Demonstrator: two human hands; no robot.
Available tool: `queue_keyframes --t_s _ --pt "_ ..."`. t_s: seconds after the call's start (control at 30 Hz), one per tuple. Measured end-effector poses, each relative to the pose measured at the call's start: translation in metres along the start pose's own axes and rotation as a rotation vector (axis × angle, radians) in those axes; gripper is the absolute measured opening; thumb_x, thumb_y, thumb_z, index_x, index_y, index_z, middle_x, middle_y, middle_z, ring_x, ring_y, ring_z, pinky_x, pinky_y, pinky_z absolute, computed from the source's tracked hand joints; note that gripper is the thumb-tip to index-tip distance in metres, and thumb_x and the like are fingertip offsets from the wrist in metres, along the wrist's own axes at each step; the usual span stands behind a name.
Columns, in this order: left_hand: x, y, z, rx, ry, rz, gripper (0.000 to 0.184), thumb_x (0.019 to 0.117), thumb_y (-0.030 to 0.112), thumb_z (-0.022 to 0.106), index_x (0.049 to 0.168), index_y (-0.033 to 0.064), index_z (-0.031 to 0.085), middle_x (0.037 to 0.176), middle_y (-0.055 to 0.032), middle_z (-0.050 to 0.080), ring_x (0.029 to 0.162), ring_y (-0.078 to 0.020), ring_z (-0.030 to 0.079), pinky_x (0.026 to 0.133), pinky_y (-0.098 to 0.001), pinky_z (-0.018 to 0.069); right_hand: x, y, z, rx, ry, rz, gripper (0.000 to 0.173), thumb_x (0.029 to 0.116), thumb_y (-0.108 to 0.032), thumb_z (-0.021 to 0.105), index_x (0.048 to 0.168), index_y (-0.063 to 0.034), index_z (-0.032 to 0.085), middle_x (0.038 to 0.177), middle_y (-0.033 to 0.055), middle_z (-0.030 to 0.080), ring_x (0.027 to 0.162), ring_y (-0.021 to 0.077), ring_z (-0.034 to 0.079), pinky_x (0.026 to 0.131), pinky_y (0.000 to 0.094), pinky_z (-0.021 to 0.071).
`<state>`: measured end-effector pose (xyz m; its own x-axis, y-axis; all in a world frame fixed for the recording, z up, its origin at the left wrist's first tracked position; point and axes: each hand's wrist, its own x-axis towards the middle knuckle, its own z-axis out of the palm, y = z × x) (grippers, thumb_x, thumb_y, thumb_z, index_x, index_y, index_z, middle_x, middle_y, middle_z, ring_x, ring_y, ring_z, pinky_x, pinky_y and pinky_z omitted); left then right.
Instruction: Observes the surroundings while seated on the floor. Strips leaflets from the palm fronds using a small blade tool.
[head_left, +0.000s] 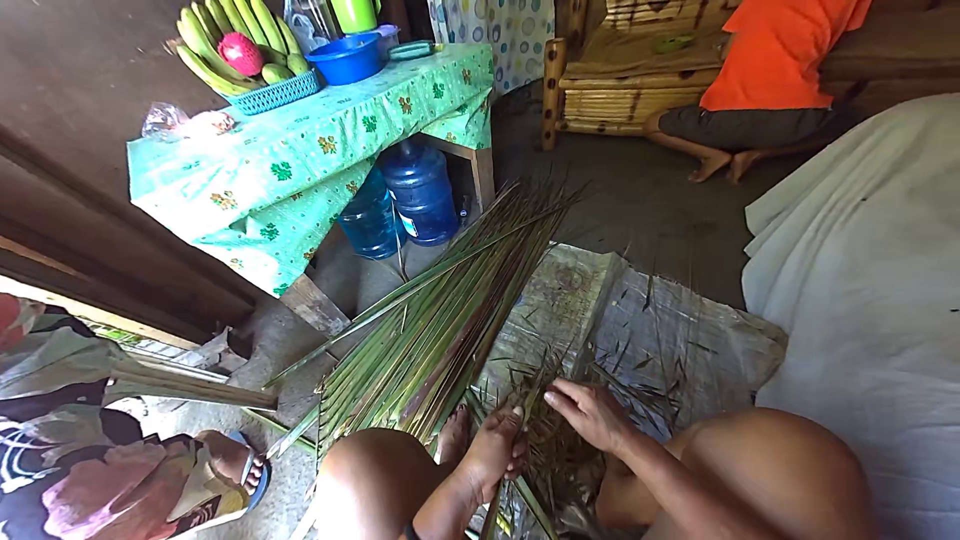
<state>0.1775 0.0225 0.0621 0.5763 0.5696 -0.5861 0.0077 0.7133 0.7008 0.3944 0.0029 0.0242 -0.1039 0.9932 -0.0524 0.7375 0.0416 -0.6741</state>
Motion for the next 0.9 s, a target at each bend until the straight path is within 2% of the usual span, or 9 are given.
queue_keyframes --t_s 0.1,0.3,0.43,0.5,0.67,0.77,0.83,0.9 --pt "0.001 0.0 0.001 0.013 -0.004 -0.007 0.032 0.1143 0.025 0.027 0.094 0.0119 0.049 0.056 0.0074 0.038 0.041 -0.0005 0.034 0.039 -0.0142 0.0311 0.006 0.01 -0.009 0.005 0.035 0.101 0.051 0.107 -0.044 0.041 0.106 -0.0025 0.071 0.086 0.017 0.069 0.083 0.0333 0.069 0.075 0.0554 0.0514" --pt "0.0 0.001 0.002 0.034 -0.012 -0.024 0.032 0.1143 0.026 0.027 0.1 0.01 0.052 0.058 0.0062 0.042 0.042 -0.0009 0.037 0.04 -0.0141 0.0347 0.007 0.012 -0.014 0.0 0.128 0.146 0.048 0.1074 -0.041 0.042 0.109 -0.0035 0.072 0.086 0.0161 0.07 0.082 0.0326 0.069 0.075 0.0553 0.0516" --pt "-0.003 -0.001 0.001 0.034 -0.035 -0.016 0.034 0.1143 0.025 0.026 0.097 0.0105 0.051 0.058 0.0068 0.041 0.041 -0.0001 0.035 0.04 -0.0135 0.0323 0.012 0.021 -0.024 0.056 0.234 0.243 0.047 0.1085 -0.038 0.042 0.11 -0.0015 0.072 0.088 0.0181 0.069 0.085 0.0332 0.068 0.078 0.0571 0.0499" --pt "-0.003 -0.002 0.0 0.033 -0.024 -0.015 0.033 0.1143 0.025 0.026 0.098 0.0102 0.051 0.058 0.0067 0.041 0.041 -0.0001 0.036 0.04 -0.0135 0.033 0.01 0.022 -0.026 0.089 0.242 0.207 0.046 0.1078 -0.037 0.042 0.108 -0.0016 0.072 0.086 0.016 0.069 0.082 0.0296 0.067 0.076 0.054 0.0497" --pt "0.003 -0.001 -0.002 0.026 0.006 -0.005 0.033 0.1144 0.025 0.026 0.099 0.0103 0.051 0.058 0.0067 0.042 0.042 -0.0005 0.037 0.04 -0.0137 0.0336 -0.014 -0.014 -0.005 0.249 0.045 -0.063 0.045 0.1042 -0.037 0.046 0.105 -0.002 0.074 0.084 0.0108 0.07 0.076 0.0187 0.066 0.073 0.0421 0.0537" --pt "0.004 -0.003 -0.003 0.006 0.022 0.006 0.031 0.1127 0.019 0.025 0.1 0.0113 0.052 0.057 0.0069 0.042 0.042 -0.0005 0.037 0.04 -0.0141 0.0327 -0.021 -0.021 0.01 0.133 0.007 -0.191 0.048 0.104 -0.043 0.045 0.094 -0.0038 0.071 0.073 0.0101 0.065 0.067 0.0222 0.064 0.061 0.0432 0.0508" --pt "0.004 -0.003 -0.003 -0.007 0.019 0.005 0.031 0.1138 0.022 0.025 0.105 0.0108 0.052 0.059 0.0065 0.042 0.043 -0.001 0.039 0.04 -0.0141 0.0345 -0.018 -0.016 0.01 0.065 0.003 -0.182 0.049 0.1044 -0.043 0.045 0.093 -0.0029 0.07 0.074 0.0119 0.065 0.069 0.0258 0.066 0.062 0.046 0.0516" --pt "0.005 -0.003 -0.002 -0.023 0.014 -0.001 0.031 0.1143 0.026 0.028 0.1 0.0108 0.051 0.058 0.0059 0.043 0.042 -0.0012 0.039 0.04 -0.0141 0.0341 -0.013 -0.009 0.007 0.027 0.023 -0.111 0.05 0.1049 -0.043 0.045 0.097 -0.0021 0.071 0.078 0.0142 0.068 0.074 0.0291 0.069 0.066 0.0499 0.0534"
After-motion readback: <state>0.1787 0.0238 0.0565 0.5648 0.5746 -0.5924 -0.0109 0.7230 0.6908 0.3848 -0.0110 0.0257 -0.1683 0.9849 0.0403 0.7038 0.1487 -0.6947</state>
